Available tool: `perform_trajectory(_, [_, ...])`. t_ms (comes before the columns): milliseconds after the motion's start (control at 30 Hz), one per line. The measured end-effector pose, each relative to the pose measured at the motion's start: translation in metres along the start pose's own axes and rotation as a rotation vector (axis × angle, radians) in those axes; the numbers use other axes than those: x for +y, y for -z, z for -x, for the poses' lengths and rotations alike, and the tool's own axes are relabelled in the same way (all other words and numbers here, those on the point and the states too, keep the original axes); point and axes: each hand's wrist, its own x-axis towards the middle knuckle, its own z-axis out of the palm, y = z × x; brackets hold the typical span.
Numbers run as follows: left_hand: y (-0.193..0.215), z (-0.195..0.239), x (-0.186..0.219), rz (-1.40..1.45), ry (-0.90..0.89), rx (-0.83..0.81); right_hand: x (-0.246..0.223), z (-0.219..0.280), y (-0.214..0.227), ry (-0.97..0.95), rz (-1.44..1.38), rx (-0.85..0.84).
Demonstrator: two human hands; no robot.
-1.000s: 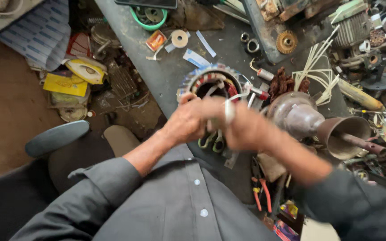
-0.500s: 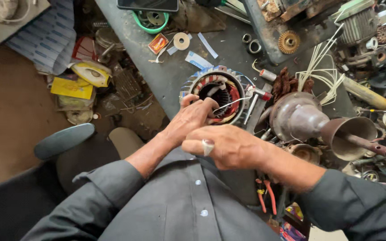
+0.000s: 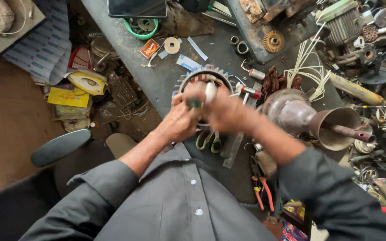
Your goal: The person works on a disassembled electric motor stator, inserting white insulating tape into the winding slots and adjusting the copper windings with their hands and a screwdriver. They repeatedly reach for tools and materials on the cluttered workbench while manipulating the stator.
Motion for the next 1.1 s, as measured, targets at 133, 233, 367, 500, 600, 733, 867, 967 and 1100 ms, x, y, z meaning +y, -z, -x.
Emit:
perform_trajectory(133, [-0.002,0.003,-0.006,-0.014,0.034,0.038,0.012,-0.011,0.009,-0.099,-0.113,0.024])
perform_trajectory(233, [-0.002,-0.001,-0.005,-0.06,-0.007,0.021,0.007,0.004,0.007,-0.104,-0.108,0.027])
perform_trajectory(367, [0.008,-0.003,0.007,0.052,0.124,-0.041,-0.011,0.04,0.0,-0.153,-0.091,0.088])
perform_trajectory(500, [0.021,-0.009,0.02,0.169,0.234,-0.068,-0.026,0.077,0.001,-0.105,-0.155,0.238])
perform_trajectory(600, [0.024,-0.011,0.028,0.186,0.222,-0.043,-0.04,0.105,-0.016,-0.062,-0.157,0.339])
perform_trajectory(733, [0.025,-0.012,0.029,0.161,0.224,-0.033,-0.033,0.124,-0.027,-0.06,-0.047,0.436])
perform_trajectory(867, [0.026,-0.015,0.027,0.191,0.223,-0.049,-0.025,0.133,-0.018,-0.317,-0.289,0.654])
perform_trajectory(967, [0.027,-0.014,0.027,0.141,0.182,-0.024,-0.026,0.13,-0.015,-0.047,0.011,0.411])
perform_trajectory(1100, [0.03,-0.015,0.031,0.157,0.223,-0.06,-0.037,0.123,-0.014,-0.043,-0.011,0.439])
